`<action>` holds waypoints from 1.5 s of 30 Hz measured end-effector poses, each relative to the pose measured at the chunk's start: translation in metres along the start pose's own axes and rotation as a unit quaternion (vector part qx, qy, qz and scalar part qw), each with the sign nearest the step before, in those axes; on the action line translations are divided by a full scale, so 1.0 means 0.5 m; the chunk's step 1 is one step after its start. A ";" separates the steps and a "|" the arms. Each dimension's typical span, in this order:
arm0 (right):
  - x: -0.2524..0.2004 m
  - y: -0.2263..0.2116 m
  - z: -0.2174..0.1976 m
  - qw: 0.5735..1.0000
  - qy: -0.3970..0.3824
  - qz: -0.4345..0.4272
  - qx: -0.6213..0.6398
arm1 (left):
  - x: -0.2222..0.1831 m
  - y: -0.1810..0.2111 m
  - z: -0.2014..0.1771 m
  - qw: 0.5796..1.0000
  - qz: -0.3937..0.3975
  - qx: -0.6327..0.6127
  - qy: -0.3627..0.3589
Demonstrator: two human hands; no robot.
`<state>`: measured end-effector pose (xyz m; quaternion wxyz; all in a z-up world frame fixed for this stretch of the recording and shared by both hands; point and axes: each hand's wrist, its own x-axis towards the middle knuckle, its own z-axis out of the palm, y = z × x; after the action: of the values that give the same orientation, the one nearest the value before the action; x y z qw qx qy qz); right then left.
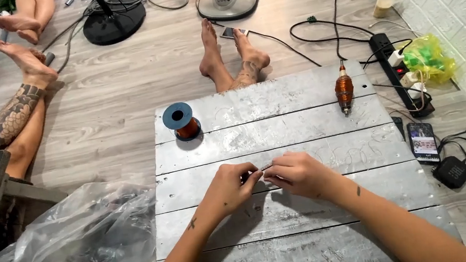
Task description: Manually winding thin copper wire around a small metal rod to create a coil component.
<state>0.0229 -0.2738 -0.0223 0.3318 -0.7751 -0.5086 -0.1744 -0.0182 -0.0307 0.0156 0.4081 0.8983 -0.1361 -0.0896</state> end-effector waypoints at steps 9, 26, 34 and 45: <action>-0.011 0.004 0.024 0.999 0.000 0.045 -0.019 | 0.008 -0.020 -0.009 0.989 -0.005 -0.143 0.027; -0.007 0.011 -0.002 0.980 -0.009 0.117 0.159 | -0.012 -0.029 -0.007 0.961 0.165 -0.184 -0.124; -0.017 0.020 -0.008 0.998 0.001 0.054 0.037 | 0.005 -0.014 0.006 0.985 0.115 0.023 -0.128; 0.009 -0.035 0.014 0.995 -0.033 0.093 -0.003 | 0.014 -0.078 0.005 0.993 0.070 -0.084 0.037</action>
<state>0.0087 -0.2611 -0.0188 0.3275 -0.8255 -0.4442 -0.1184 -0.0054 -0.0100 -0.0161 0.4924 0.8517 -0.1751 -0.0389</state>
